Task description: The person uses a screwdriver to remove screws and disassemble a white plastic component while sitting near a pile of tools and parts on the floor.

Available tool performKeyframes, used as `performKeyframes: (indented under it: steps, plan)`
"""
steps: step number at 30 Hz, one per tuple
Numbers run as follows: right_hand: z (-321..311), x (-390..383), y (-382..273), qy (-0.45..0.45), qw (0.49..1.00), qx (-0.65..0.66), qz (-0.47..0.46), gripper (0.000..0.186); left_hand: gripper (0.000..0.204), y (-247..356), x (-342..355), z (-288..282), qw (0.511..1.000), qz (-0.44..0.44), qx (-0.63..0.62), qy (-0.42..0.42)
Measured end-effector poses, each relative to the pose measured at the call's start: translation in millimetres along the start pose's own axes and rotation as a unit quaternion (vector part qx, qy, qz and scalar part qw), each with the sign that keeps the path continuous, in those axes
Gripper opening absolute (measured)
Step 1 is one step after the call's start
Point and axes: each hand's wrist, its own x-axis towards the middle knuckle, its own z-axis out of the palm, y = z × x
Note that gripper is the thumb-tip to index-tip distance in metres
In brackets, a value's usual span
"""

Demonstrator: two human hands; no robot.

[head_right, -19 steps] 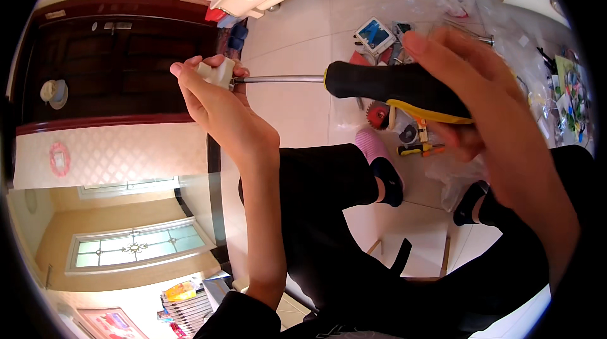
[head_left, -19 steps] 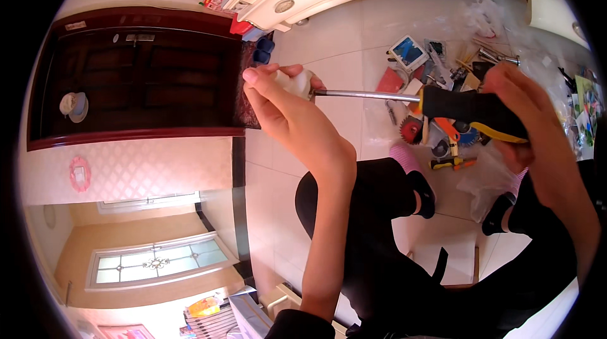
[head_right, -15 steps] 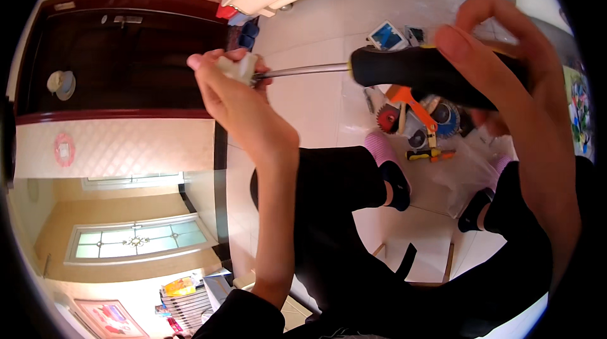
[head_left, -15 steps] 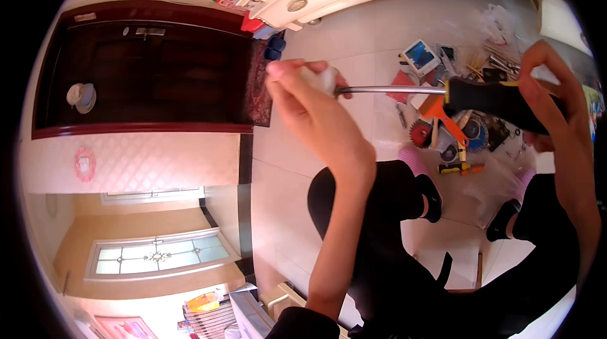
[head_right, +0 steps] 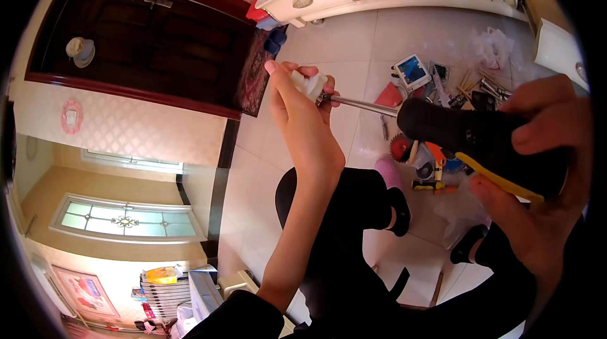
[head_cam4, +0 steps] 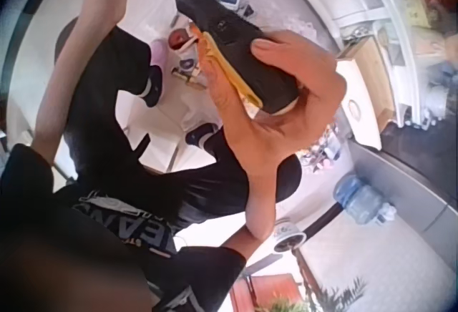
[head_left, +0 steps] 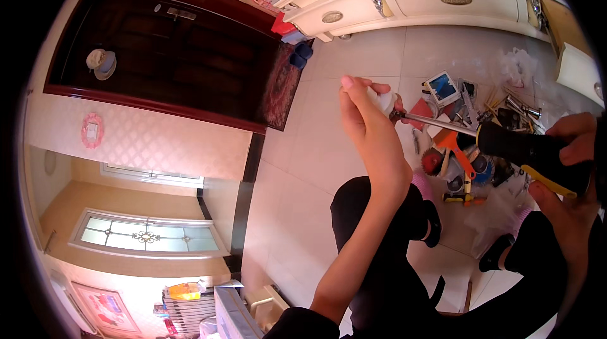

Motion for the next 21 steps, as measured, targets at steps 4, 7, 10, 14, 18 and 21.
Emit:
performKeyframes:
  steps: [4,7,10,14,18,21]
  plan:
    - [33.4,4.9,-12.4,0.047,0.973,-0.049,0.221,0.034,0.038,-1.3,0.2,1.0,1.0,0.007,0.017,0.005]
    - [30.6,20.0,-28.2,0.083,0.84,0.115,0.524,0.034,0.035,-0.9,4.5,-4.7,0.998,0.047,0.039,0.024]
    - [13.0,17.9,-26.5,0.158,0.722,0.231,0.633,0.042,0.03,6.8,0.0,12.4,0.995,0.089,0.046,0.012]
    - [6.2,18.7,-16.0,0.049,0.736,0.338,0.584,0.039,0.03,8.9,-0.4,4.2,0.988,0.105,0.106,0.024]
    - [11.2,25.9,-22.0,0.063,0.874,0.212,0.432,0.023,0.032,10.3,2.3,1.1,0.99,0.067,0.108,0.068]
    - [12.4,20.1,-19.0,0.021,0.926,0.148,0.348,0.028,0.038,7.3,5.4,-6.7,0.99,0.05,0.118,0.062]
